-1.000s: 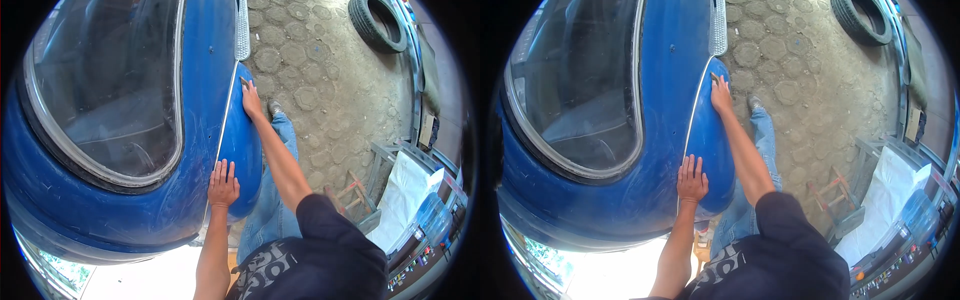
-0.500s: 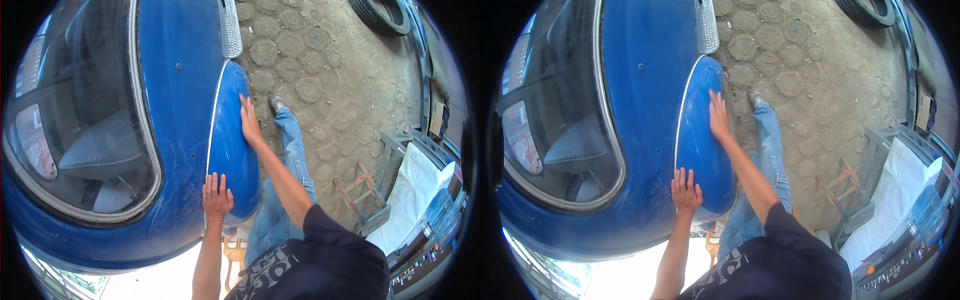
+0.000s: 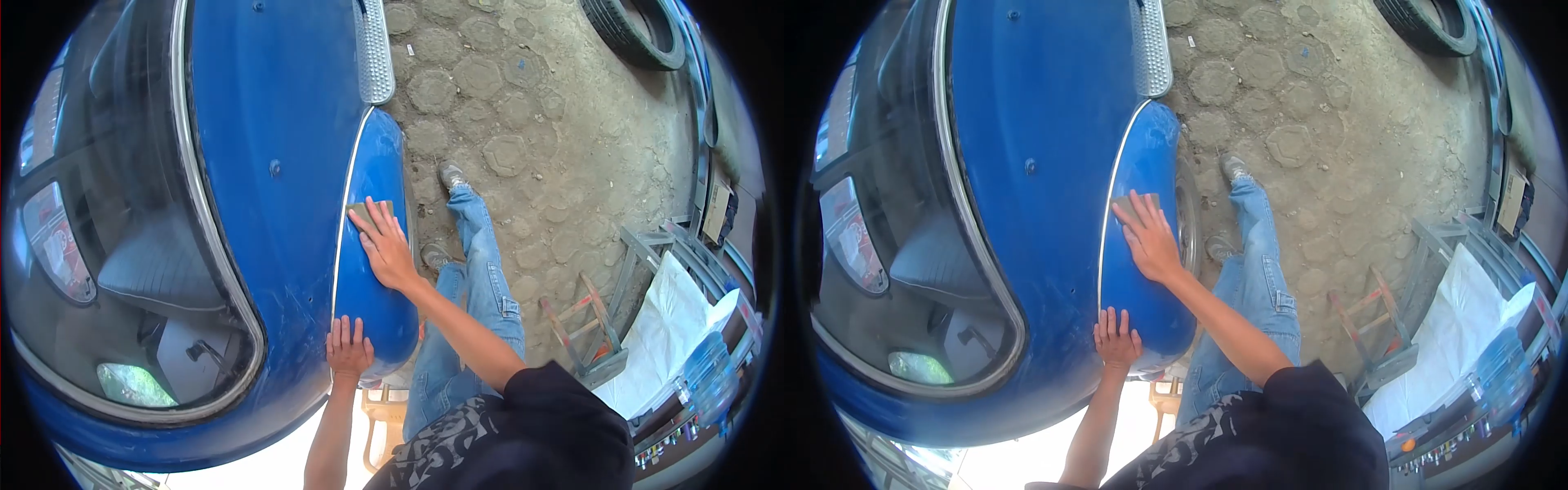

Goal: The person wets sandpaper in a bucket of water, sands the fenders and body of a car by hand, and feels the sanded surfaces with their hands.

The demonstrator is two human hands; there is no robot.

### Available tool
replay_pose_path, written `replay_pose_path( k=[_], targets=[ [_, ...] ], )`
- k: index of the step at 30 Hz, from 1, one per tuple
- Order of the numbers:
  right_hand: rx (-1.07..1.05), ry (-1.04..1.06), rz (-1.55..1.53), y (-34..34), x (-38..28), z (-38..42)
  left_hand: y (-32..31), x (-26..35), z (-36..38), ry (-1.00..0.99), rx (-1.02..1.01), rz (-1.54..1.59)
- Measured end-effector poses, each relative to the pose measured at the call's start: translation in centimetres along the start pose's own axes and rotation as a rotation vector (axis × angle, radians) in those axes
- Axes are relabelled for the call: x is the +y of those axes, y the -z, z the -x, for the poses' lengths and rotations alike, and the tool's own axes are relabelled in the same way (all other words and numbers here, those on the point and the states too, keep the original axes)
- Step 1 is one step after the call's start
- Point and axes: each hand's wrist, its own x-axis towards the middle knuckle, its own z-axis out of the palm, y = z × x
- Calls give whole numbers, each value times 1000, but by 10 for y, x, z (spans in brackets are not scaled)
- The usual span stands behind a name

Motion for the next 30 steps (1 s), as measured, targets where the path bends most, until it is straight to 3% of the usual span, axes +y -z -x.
replay_pose_path(
  k=[3, 6, 7, 9, 12, 14, 16, 19, 21, 23, 25, 28, 30],
  targets=[
    [117, -238, -234, -14, 42, -80, -4, -1, 1, -6, -1, -13],
    [22, -422, -66, -9, 45, -158, -4, 2, 7, 17, -10, -47],
    [-7, -244, 77, -14, 37, -142, -6, 1, 7, 26, -7, -58],
    [-21, -65, -11, -2, 22, -87, -7, 3, 12, 27, -29, -54],
    [-91, -120, -108, 9, 42, -70, -9, 0, 17, 23, -41, -51],
    [61, -392, -465, -8, 97, -140, -8, 1, 22, 21, -53, -59],
    [50, -535, -546, -33, 157, -213, -8, 0, 25, 14, -61, -72],
    [-117, -276, -166, -11, 108, -197, -10, -3, 31, 9, -69, -38],
    [-134, -126, -224, 2, 93, -142, -10, 0, 36, 14, -66, -33],
    [-33, -149, -457, -6, 113, -137, -16, -2, 38, 17, -49, -17],
    [2, -304, -573, -13, 131, -152, -9, 2, 35, 30, -58, -3],
    [-31, -483, -372, -14, 119, -213, -8, 2, 29, 37, -57, -4],
    [-88, -205, -157, -3, 77, -174, -11, 3, 24, 37, -50, -18]
  ],
)
